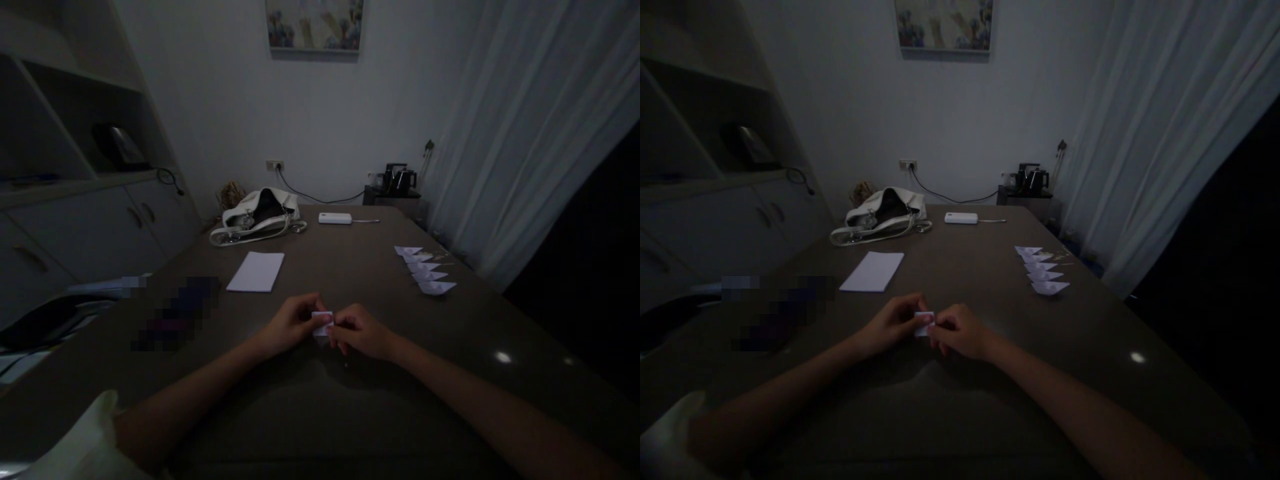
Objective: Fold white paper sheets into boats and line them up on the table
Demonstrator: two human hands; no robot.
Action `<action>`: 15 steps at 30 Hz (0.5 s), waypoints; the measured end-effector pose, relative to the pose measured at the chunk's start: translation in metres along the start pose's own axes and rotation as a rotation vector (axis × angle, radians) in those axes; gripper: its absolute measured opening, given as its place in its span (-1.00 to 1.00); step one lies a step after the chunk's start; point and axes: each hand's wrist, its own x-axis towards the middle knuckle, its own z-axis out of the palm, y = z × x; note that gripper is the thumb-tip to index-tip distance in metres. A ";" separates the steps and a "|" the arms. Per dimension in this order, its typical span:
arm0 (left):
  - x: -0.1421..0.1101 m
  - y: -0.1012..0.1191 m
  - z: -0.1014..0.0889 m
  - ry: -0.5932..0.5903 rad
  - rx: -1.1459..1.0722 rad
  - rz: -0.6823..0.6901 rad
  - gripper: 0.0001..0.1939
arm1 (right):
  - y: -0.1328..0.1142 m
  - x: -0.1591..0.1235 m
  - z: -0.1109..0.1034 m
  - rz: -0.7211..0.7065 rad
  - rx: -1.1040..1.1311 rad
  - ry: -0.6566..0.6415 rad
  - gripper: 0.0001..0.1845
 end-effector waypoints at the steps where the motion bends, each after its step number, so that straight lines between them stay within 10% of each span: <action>1: 0.000 0.000 0.000 0.012 0.011 0.011 -0.71 | 0.000 0.000 0.000 -0.019 -0.040 0.009 -0.67; 15: 0.001 0.000 -0.003 -0.051 0.063 -0.040 -0.60 | 0.000 0.000 0.000 -0.062 0.091 0.092 -0.59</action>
